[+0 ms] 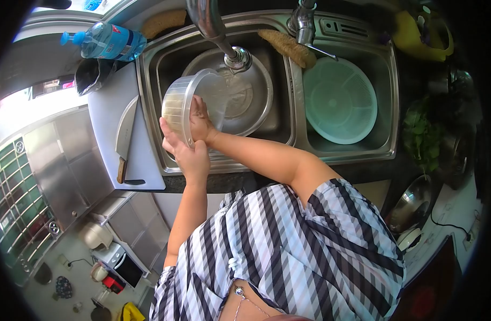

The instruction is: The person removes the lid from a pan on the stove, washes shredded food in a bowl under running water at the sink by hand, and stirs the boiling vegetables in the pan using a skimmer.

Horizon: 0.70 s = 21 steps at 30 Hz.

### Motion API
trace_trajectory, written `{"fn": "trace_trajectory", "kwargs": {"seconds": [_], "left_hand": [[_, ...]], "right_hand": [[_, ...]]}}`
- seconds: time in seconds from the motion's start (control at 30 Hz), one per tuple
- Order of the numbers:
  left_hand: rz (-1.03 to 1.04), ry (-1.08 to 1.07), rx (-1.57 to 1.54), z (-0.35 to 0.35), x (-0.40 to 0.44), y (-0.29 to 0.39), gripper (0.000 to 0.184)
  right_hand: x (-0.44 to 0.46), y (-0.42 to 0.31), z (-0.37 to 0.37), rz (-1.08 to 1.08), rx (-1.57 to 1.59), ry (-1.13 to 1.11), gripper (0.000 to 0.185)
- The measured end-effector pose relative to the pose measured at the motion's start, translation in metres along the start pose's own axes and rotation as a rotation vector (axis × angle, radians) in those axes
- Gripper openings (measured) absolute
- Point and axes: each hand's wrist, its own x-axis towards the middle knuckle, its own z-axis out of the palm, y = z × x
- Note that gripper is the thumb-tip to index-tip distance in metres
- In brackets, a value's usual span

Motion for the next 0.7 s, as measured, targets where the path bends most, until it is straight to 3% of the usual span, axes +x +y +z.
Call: {"fn": "trace_trajectory", "kwargs": {"seconds": [0.03, 0.23, 0.27, 0.6, 0.7], "left_hand": [[0.004, 0.013, 0.024, 0.008, -0.063, 0.054, 0.093], [0.063, 0.026, 0.128, -0.013, -0.046, 0.050, 0.092], [0.085, 0.038, 0.103, -0.016, -0.122, 0.106, 0.091], [0.109, 0.039, 0.081, -0.023, -0.120, 0.104, 0.090], [0.165, 0.042, 0.116, -0.020, -0.119, 0.087, 0.091]], "right_hand": [[-0.038, -0.017, -0.061, -0.057, 0.052, 0.027, 0.052], [-0.031, 0.004, 0.006, -0.350, -0.292, 0.008, 0.060], [-0.077, -0.023, -0.058, -0.399, -0.308, 0.041, 0.060], [-0.075, -0.050, -0.069, -0.295, -0.116, -0.009, 0.054], [-0.079, -0.066, -0.088, -0.058, 0.039, 0.025, 0.051]]}}
